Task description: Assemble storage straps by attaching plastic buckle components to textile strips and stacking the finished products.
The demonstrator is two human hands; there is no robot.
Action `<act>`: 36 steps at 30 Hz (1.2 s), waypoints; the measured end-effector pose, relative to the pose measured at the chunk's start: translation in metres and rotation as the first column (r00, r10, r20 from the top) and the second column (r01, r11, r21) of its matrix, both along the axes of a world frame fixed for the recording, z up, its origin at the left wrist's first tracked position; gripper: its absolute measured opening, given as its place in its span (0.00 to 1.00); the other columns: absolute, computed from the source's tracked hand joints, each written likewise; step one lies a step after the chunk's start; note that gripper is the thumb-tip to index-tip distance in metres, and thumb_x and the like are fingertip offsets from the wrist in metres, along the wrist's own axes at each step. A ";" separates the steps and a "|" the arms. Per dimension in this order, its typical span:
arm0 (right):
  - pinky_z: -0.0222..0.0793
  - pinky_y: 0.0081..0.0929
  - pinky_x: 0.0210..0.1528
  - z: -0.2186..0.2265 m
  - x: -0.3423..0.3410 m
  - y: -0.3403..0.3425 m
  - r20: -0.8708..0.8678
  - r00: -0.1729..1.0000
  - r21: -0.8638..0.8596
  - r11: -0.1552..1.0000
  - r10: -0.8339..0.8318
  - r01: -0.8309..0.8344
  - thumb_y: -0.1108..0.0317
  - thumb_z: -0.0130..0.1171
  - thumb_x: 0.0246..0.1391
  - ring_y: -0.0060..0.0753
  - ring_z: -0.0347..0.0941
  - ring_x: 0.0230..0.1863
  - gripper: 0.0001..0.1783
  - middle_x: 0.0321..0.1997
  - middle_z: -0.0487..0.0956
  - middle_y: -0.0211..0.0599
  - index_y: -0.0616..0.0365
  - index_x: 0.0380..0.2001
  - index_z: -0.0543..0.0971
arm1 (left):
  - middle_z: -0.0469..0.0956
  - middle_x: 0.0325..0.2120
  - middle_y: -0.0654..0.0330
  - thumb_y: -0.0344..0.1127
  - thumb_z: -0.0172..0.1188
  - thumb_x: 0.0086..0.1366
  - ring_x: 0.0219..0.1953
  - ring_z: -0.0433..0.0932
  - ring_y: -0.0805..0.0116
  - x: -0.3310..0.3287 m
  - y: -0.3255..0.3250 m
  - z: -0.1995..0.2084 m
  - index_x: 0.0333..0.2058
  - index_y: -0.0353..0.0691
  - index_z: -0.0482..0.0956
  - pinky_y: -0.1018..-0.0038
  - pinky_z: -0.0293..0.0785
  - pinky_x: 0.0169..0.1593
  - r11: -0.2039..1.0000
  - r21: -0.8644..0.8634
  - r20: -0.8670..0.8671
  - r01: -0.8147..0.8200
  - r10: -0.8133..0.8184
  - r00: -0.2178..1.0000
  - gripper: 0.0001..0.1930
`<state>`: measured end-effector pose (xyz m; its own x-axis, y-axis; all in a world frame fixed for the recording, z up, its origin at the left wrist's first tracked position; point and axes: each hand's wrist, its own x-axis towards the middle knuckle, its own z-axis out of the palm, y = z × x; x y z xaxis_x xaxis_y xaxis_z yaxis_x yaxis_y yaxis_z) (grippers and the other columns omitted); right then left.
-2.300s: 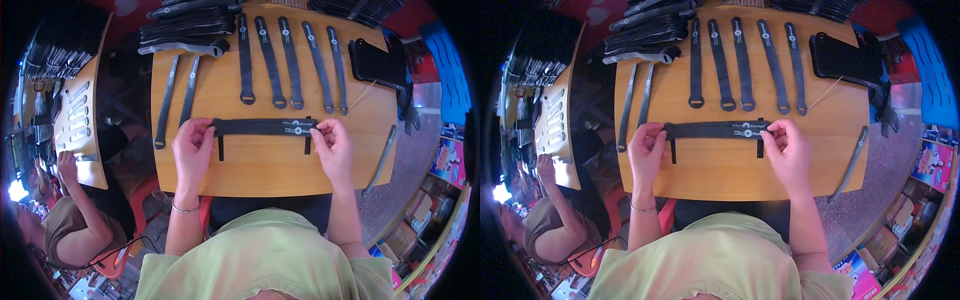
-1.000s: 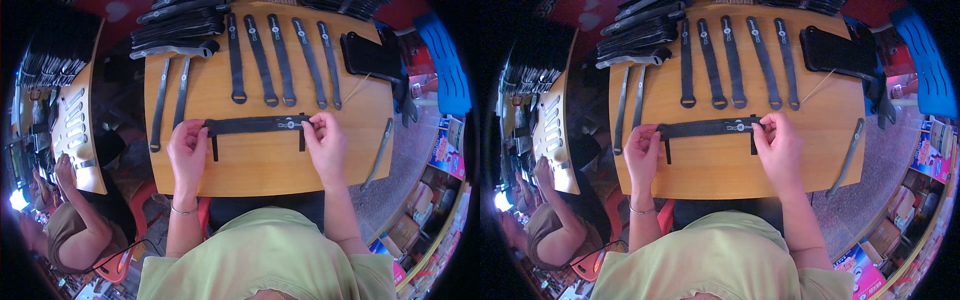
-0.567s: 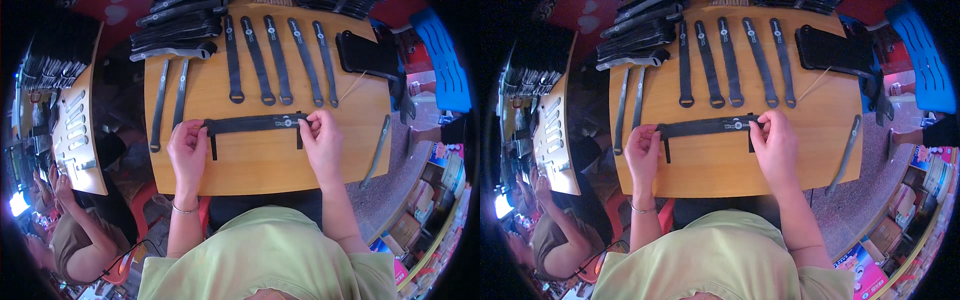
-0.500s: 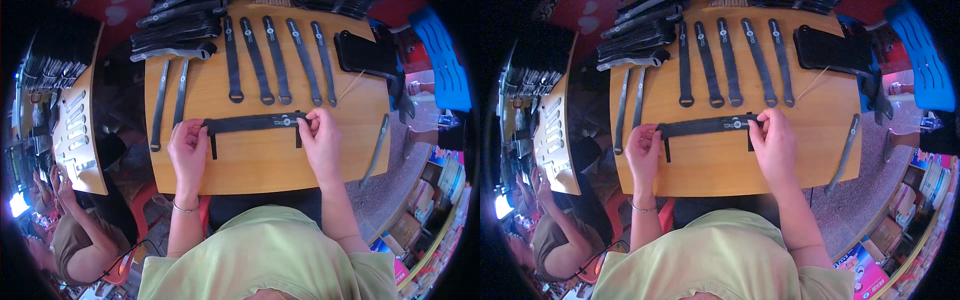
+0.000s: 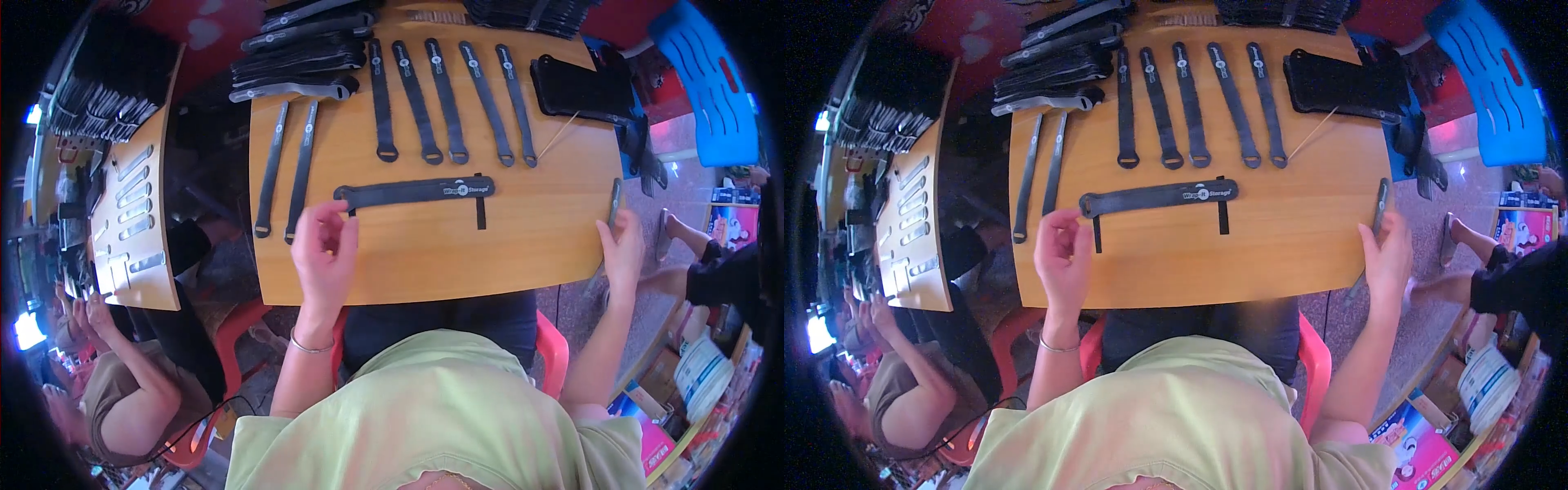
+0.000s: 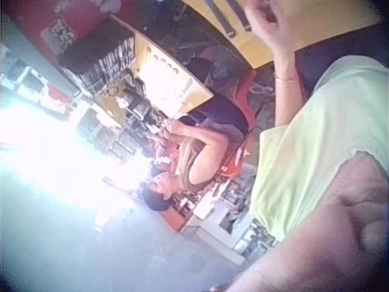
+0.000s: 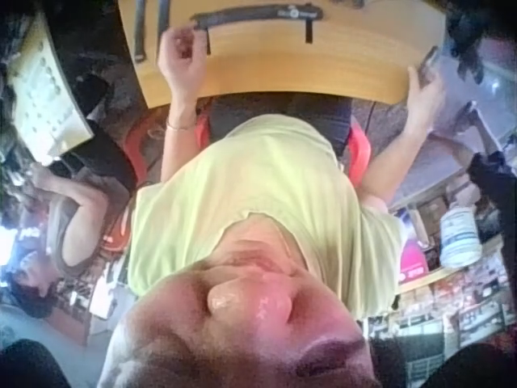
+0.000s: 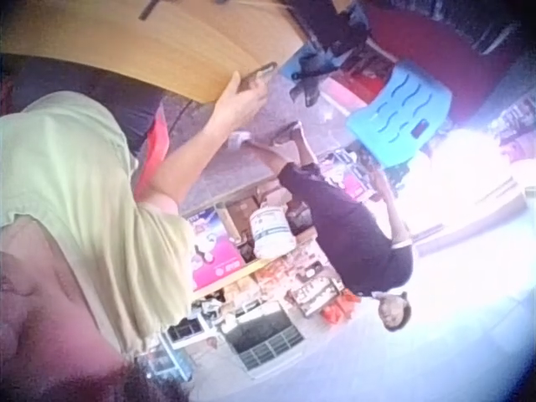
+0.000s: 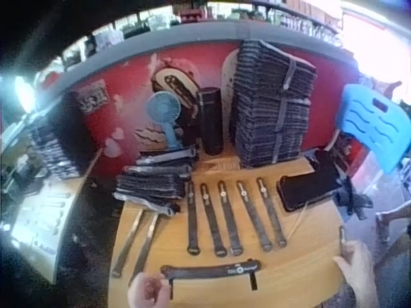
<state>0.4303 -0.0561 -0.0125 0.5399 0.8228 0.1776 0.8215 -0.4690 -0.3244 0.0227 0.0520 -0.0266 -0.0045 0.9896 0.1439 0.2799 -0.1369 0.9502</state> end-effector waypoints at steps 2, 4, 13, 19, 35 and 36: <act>0.70 0.36 0.40 0.001 0.001 -0.003 -0.044 0.998 -0.044 0.998 -0.035 0.033 0.65 0.64 0.49 0.46 0.76 0.37 0.22 0.38 0.78 0.45 0.61 0.45 0.71 | 0.68 0.25 0.68 0.20 0.58 0.58 0.22 0.66 0.86 0.011 -0.008 0.005 0.43 0.35 0.70 0.88 0.59 0.23 0.998 0.000 -0.007 0.059 -0.059 0.998 0.14; 0.71 0.36 0.37 -0.001 0.002 -0.005 -0.173 0.981 -0.062 0.995 -0.087 0.077 0.65 0.63 0.49 0.44 0.77 0.33 0.23 0.36 0.78 0.44 0.62 0.46 0.70 | 0.68 0.25 0.68 0.21 0.59 0.58 0.24 0.67 0.85 0.022 -0.015 0.013 0.43 0.36 0.71 0.88 0.62 0.24 0.992 -0.048 0.101 0.119 -0.114 0.988 0.14; 0.62 0.09 0.22 0.046 -0.117 0.028 -0.938 0.324 0.110 0.992 0.122 -0.054 0.72 0.55 0.57 0.11 0.68 0.21 0.09 0.27 0.74 0.23 0.60 0.41 0.77 | 0.74 0.41 0.59 0.25 0.62 0.58 0.40 0.76 0.72 0.058 -0.043 0.038 0.52 0.36 0.67 0.80 0.74 0.36 0.842 -0.085 0.101 0.533 -0.525 0.845 0.23; 0.73 0.14 0.29 0.035 -0.167 0.040 -0.957 0.017 0.289 0.955 0.290 -0.063 0.77 0.57 0.54 0.15 0.74 0.27 0.07 0.29 0.77 0.29 0.61 0.38 0.77 | 0.77 0.34 0.59 0.25 0.60 0.60 0.33 0.78 0.74 0.033 -0.038 0.033 0.42 0.34 0.76 0.80 0.75 0.34 0.765 -0.362 0.314 0.532 -0.438 0.843 0.11; 0.73 0.15 0.30 0.007 -0.155 0.058 -0.970 -0.103 0.220 0.975 0.220 0.008 0.73 0.56 0.57 0.16 0.74 0.28 0.09 0.29 0.77 0.28 0.61 0.41 0.76 | 0.78 0.29 0.61 0.23 0.57 0.61 0.30 0.80 0.75 -0.023 -0.002 0.034 0.40 0.32 0.76 0.83 0.73 0.32 0.770 -0.525 0.270 0.363 -0.253 0.929 0.08; 0.73 0.15 0.30 0.005 -0.153 0.059 -0.970 -0.104 0.221 0.975 0.220 0.006 0.73 0.56 0.57 0.16 0.74 0.28 0.09 0.29 0.77 0.28 0.61 0.41 0.76 | 0.78 0.29 0.61 0.23 0.57 0.61 0.30 0.80 0.75 -0.024 0.000 0.030 0.40 0.32 0.76 0.83 0.73 0.32 0.771 -0.525 0.270 0.361 -0.252 0.929 0.08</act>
